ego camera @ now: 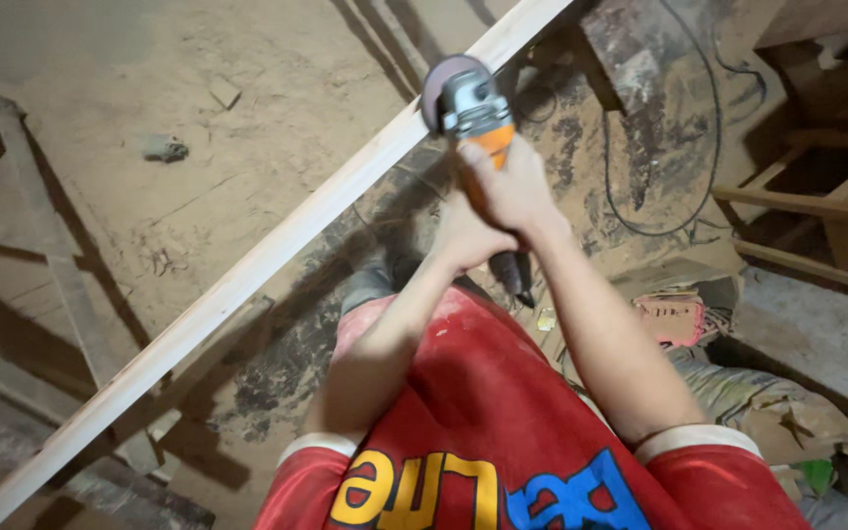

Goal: The person sands a long wooden plank using a handheld power tool with a sanding disc. They move the tool along the wood's surface while holding the plank steady, creating sawdust.

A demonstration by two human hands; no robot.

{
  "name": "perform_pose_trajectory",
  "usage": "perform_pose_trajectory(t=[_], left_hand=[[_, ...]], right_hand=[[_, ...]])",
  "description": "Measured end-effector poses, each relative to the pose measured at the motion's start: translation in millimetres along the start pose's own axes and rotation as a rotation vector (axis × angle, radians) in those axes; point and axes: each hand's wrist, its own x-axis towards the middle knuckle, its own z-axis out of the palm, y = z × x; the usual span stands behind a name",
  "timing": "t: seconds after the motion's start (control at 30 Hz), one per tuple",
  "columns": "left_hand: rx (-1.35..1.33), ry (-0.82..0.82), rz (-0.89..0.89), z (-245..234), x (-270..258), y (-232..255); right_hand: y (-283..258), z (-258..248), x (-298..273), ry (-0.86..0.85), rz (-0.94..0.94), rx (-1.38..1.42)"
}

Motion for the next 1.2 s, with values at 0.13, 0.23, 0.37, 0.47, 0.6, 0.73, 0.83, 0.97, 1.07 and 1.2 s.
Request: perform_pose_trajectory(t=[0.13,0.23,0.37,0.47,0.6,0.73,0.83,0.97,1.07,1.2], left_hand=[[-0.001,-0.011,-0.029,-38,-37,-8],[0.050,0.093,-0.109,-59,-72,-16],[0.025,0.185,-0.134,-78,-111,-35],[-0.088,0.205,-0.070,-92,-138,-60],[-0.321,0.162,0.000,-104,-181,-103],[-0.732,0.168,-0.096,-96,-198,-126],[-1.147,0.095,-0.298,-82,-178,-118],[-0.320,0.068,-0.069,-53,-146,-76],[-0.193,0.090,0.004,-35,-113,-39],[-0.182,0.076,0.011,-13,-77,-7]], right_hand=[[-34,39,-27,-0.085,-0.044,0.065],[-50,68,-49,-0.166,0.017,0.052],[-66,100,-72,-0.261,0.018,-0.071],[-80,124,-85,-0.358,0.009,-0.163],[-97,149,-109,-0.484,-0.019,-0.252],[-104,151,-122,-0.567,0.021,-0.275],[-96,136,-117,-0.501,0.061,-0.282],[-68,100,-105,-0.327,0.024,-0.173],[-50,73,-84,-0.239,-0.015,-0.131],[-30,39,-61,-0.168,0.027,-0.111]])
